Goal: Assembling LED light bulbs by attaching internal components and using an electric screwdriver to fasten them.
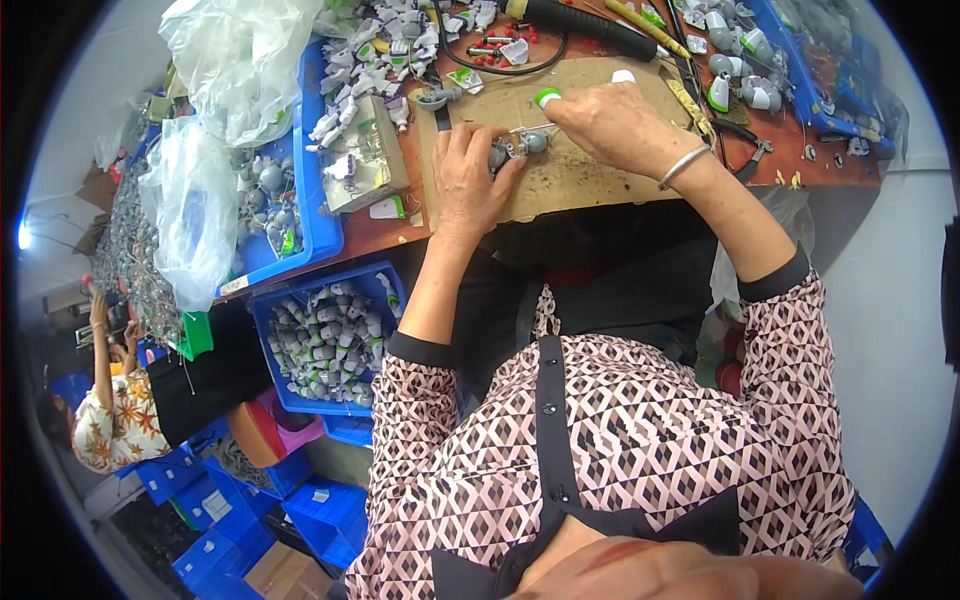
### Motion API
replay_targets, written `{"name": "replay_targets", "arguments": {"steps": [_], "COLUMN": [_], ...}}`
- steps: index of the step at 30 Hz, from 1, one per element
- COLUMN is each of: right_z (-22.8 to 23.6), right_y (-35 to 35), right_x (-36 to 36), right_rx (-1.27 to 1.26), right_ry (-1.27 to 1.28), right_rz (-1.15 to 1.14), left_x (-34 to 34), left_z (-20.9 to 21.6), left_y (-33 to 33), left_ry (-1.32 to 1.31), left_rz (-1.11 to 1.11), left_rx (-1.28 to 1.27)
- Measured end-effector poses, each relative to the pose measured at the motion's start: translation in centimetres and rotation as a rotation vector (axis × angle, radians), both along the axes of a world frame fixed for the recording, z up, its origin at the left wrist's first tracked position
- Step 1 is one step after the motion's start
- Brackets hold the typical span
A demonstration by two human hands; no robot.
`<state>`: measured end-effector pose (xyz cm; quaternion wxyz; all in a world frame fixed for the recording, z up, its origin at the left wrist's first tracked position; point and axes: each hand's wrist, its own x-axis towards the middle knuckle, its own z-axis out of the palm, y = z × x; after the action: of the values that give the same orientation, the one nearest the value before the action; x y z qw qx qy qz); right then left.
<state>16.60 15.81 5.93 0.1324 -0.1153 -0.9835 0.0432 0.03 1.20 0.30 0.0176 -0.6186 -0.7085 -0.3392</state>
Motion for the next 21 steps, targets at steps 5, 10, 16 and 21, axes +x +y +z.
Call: {"name": "replay_targets", "arguments": {"steps": [5,10,16,21], "right_z": [0.9,-3.1,-3.4,-4.3], "right_y": [2.9,5.3,4.3,4.0], "right_x": [-0.9,0.3,1.0,-0.5], "right_rx": [-0.390,-1.438,-0.809,0.140], "right_ry": [-0.152,-0.251,0.264,0.421], "right_rz": [0.103,0.061,-0.171,-0.173], "left_x": [0.2,0.2,0.2,0.0], "left_z": [0.2,0.2,0.4,0.1], "left_y": [-0.1,0.0,0.0,-0.7], "left_ry": [0.004,-0.021,-0.019,-0.076], "left_rz": [-0.004,0.001,0.006,-0.010], "left_rx": [-0.005,-0.022,0.017,0.058]}}
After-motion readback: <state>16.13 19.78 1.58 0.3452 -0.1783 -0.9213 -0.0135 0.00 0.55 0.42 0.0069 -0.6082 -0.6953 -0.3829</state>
